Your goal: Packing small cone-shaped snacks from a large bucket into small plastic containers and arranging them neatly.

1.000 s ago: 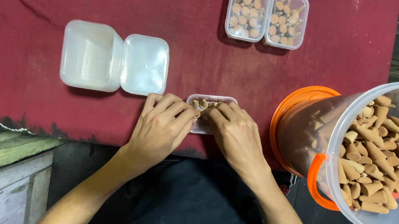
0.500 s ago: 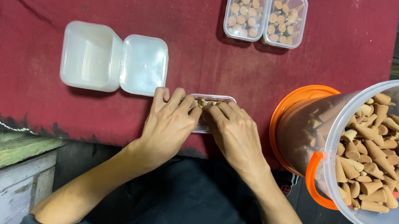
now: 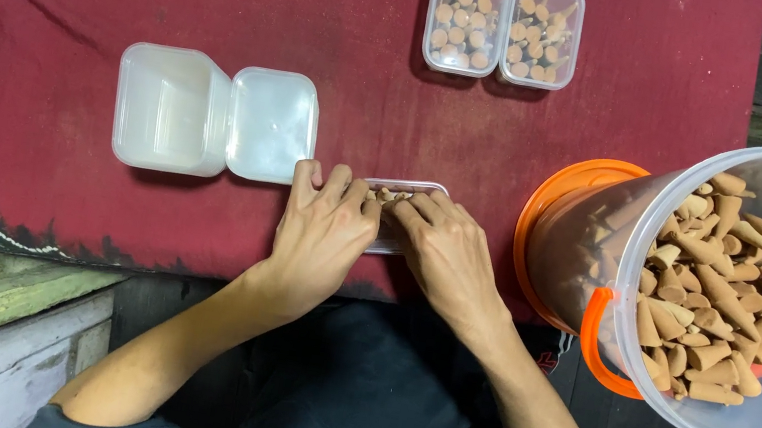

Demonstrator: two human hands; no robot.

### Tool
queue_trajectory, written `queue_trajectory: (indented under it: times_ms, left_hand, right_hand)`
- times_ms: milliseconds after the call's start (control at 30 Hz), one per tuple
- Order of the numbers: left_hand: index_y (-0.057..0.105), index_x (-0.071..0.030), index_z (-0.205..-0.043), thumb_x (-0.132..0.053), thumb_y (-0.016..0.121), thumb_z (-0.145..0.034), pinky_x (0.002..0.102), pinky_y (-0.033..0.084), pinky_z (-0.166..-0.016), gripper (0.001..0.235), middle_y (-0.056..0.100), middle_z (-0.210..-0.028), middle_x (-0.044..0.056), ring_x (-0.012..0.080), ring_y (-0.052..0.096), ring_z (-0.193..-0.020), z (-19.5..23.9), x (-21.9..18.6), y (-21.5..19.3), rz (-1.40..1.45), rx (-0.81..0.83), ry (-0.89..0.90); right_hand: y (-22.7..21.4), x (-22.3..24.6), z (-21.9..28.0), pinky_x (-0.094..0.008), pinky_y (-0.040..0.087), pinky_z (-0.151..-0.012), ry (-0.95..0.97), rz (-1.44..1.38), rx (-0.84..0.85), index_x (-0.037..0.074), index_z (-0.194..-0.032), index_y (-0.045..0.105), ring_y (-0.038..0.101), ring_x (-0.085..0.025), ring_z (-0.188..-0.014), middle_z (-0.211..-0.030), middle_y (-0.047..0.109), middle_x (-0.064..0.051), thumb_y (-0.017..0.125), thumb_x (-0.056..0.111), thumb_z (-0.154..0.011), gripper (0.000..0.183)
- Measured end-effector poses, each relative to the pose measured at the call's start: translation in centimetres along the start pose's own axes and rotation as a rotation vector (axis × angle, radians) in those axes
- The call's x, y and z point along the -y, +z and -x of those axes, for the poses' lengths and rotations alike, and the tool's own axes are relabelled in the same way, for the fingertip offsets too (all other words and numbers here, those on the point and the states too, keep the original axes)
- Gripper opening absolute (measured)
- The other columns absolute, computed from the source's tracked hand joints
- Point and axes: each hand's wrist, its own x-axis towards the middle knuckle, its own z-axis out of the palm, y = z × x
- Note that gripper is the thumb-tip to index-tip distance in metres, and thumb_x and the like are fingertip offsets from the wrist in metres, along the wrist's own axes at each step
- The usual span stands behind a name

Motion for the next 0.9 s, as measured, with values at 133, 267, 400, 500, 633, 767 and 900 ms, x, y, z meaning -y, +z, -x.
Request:
queue_trajectory:
  times_ms: [133, 267, 400, 500, 633, 767, 900]
  left_hand:
    - [0.072, -0.007, -0.088, -0.007, 0.07, -0.081, 0.048, 0.031, -0.086, 0.008, 0.061, -0.079, 0.008, 0.0247, 0.053, -0.088, -0.1, 0.2, 0.0, 0.0, 0.007, 0.001]
    - [0.072, -0.006, -0.089, -0.006, 0.071, -0.079, 0.048, 0.031, -0.086, 0.01, 0.062, -0.08, 0.009, 0.0257, 0.054, -0.088, 0.1, 0.4, 0.2, 0.012, -0.013, -0.001]
    - [0.072, -0.006, -0.093, -0.005, 0.07, -0.081, 0.048, 0.031, -0.087, 0.013, 0.063, -0.083, 0.009, 0.0252, 0.055, -0.091, 0.6, 0.6, -0.1, 0.026, -0.031, -0.008]
    - [0.072, -0.006, -0.096, -0.011, 0.074, -0.083, 0.046, 0.033, -0.087, 0.014, 0.06, -0.081, 0.008, 0.0246, 0.055, -0.089, 0.8, 1.0, -0.5, 0.025, -0.104, -0.021]
    - [0.073, -0.008, -0.096, -0.017, 0.076, -0.083, 0.046, 0.033, -0.088, 0.016, 0.058, -0.08, 0.004, 0.0227, 0.054, -0.088, 1.2, 1.4, -1.9, 0.061, -0.134, -0.03]
    - [0.07, -0.011, -0.093, -0.018, 0.075, -0.088, 0.043, 0.035, -0.088, 0.01, 0.056, -0.08, 0.002, 0.0205, 0.054, -0.087, 1.3, 1.8, -3.5, 0.096, -0.171, -0.052]
    - [0.071, -0.011, -0.095, -0.011, 0.074, -0.093, 0.04, 0.042, -0.082, 0.004, 0.058, -0.082, -0.001, 0.0192, 0.058, -0.079, 0.9, 1.8, -7.1, 0.305, -0.399, -0.018]
  right_hand:
    - [0.1, -0.2, -0.1, -0.032, 0.052, -0.081, 0.001, -0.029, 0.005, 0.014, -0.109, 0.067, 0.062, -0.024, -0.102, -0.094, 0.066, -0.003, 0.067, 0.005, -0.085, 0.026]
    - [-0.4, 0.2, -0.2, -0.032, 0.053, -0.081, -0.005, -0.039, 0.004, 0.014, -0.109, 0.067, 0.062, -0.023, -0.101, -0.094, 0.066, -0.002, 0.069, 0.005, -0.082, 0.028]
    - [-0.8, 0.3, -0.2, -0.032, 0.053, -0.08, 0.001, -0.048, -0.019, 0.014, -0.108, 0.066, 0.063, -0.023, -0.1, -0.093, 0.066, -0.003, 0.07, 0.006, -0.083, 0.026]
    - [-1.4, 0.7, -0.1, -0.033, 0.055, -0.076, -0.011, -0.031, -0.1, 0.014, -0.103, 0.065, 0.064, -0.023, -0.094, -0.088, 0.064, -0.003, 0.07, 0.009, -0.086, 0.019]
    - [-1.8, 0.7, -0.1, -0.033, 0.055, -0.073, -0.01, -0.034, -0.133, 0.014, -0.099, 0.065, 0.064, -0.024, -0.09, -0.085, 0.063, -0.003, 0.069, 0.008, -0.088, 0.013]
    - [-2.8, 1.1, 0.3, -0.033, 0.055, -0.072, -0.015, -0.042, -0.144, 0.014, -0.098, 0.065, 0.065, -0.023, -0.087, -0.084, 0.063, -0.003, 0.068, 0.009, -0.091, 0.009]
    - [-7.6, 3.8, 2.6, -0.035, 0.055, -0.07, -0.04, -0.008, -0.17, 0.01, -0.103, 0.066, 0.062, -0.027, -0.079, -0.084, 0.061, -0.006, 0.059, 0.005, -0.097, 0.011]
